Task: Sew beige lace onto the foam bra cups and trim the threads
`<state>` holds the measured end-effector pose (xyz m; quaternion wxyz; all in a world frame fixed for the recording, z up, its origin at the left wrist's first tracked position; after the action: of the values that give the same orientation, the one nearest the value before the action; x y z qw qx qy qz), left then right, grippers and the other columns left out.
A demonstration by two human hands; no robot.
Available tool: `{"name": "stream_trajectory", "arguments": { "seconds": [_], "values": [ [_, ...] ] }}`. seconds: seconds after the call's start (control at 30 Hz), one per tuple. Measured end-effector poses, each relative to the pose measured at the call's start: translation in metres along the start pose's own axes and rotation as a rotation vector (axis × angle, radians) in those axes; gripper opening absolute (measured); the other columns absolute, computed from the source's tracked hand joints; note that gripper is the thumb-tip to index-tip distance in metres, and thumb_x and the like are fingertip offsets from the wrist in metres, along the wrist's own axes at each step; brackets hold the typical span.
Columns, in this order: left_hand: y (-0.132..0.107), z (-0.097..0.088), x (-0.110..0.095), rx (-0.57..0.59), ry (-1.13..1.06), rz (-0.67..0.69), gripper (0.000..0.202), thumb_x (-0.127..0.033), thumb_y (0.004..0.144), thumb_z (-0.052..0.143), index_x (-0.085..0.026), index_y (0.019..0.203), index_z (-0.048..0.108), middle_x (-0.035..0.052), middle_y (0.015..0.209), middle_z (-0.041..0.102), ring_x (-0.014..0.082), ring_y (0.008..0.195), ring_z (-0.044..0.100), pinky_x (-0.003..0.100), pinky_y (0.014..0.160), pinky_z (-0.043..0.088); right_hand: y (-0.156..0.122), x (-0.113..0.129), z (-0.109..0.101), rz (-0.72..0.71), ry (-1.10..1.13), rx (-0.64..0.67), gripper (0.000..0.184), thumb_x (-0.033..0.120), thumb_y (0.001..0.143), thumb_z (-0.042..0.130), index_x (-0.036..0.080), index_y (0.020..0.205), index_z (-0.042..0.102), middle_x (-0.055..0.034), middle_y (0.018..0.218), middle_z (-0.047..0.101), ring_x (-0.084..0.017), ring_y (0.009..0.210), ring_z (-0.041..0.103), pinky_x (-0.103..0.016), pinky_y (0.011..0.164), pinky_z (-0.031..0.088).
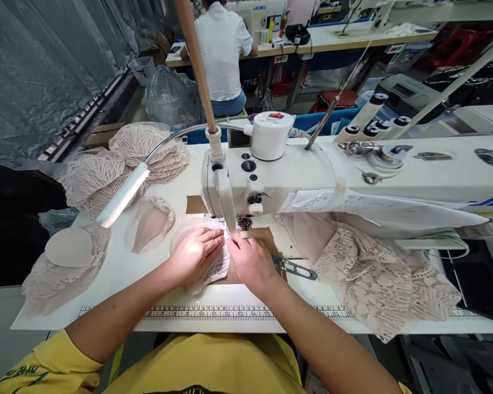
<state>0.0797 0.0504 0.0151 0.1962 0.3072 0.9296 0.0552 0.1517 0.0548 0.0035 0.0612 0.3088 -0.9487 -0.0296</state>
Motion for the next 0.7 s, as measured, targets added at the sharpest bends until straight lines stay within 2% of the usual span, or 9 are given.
{"name": "stream_trajectory", "arguments": {
  "seconds": [0.13,0.27,0.5,0.7],
  "values": [
    [0.01,0.001,0.012,0.014,0.002,0.065,0.033,-0.019,0.093,0.042,-0.01,0.115,0.064,0.0142,0.124,0.063,0.0266,0.103,0.058,0.043,0.086,0.051,0.006,-0.007,0.0,0.079,0.019,0.001,0.04,0.006,0.088,0.041,0.02,0.118,0.064,-0.0093,0.102,0.063,-0.019,0.08,0.054,-0.03,0.064,0.036],
    [0.016,0.003,0.019,0.004,-0.023,0.122,0.032,-0.017,0.091,0.045,-0.011,0.117,0.063,0.0146,0.125,0.063,0.0268,0.112,0.055,0.044,0.091,0.049,0.009,-0.009,0.001,0.112,0.037,0.012,0.042,0.006,0.085,0.042,0.021,0.119,0.064,-0.0093,0.103,0.063,-0.02,0.082,0.055,-0.03,0.064,0.037],
    [0.02,-0.002,0.019,0.022,-0.004,0.166,0.036,-0.018,0.09,0.044,-0.01,0.12,0.062,0.0143,0.124,0.063,0.0268,0.107,0.057,0.043,0.087,0.05,0.009,-0.009,0.004,0.126,0.01,0.01,0.045,0.007,0.085,0.043,0.022,0.124,0.061,-0.0098,0.108,0.063,-0.019,0.08,0.056,-0.03,0.063,0.038],
    [0.022,-0.007,0.024,0.052,-0.036,0.132,0.039,-0.031,0.092,0.047,-0.012,0.122,0.061,0.0144,0.124,0.063,0.0274,0.105,0.057,0.044,0.09,0.048,0.007,-0.008,0.007,0.106,-0.013,0.031,0.046,0.009,0.087,0.041,0.022,0.127,0.06,-0.0097,0.105,0.064,-0.018,0.073,0.055,-0.03,0.058,0.038]
  ]
}}
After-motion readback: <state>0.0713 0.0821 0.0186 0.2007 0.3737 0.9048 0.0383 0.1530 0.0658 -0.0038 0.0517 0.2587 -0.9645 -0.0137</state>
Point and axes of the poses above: each hand's wrist, its own y-axis towards the middle knuckle, its own z-axis out of the palm, x = y × z, the point moved 10 cm from there along y, towards the middle knuckle
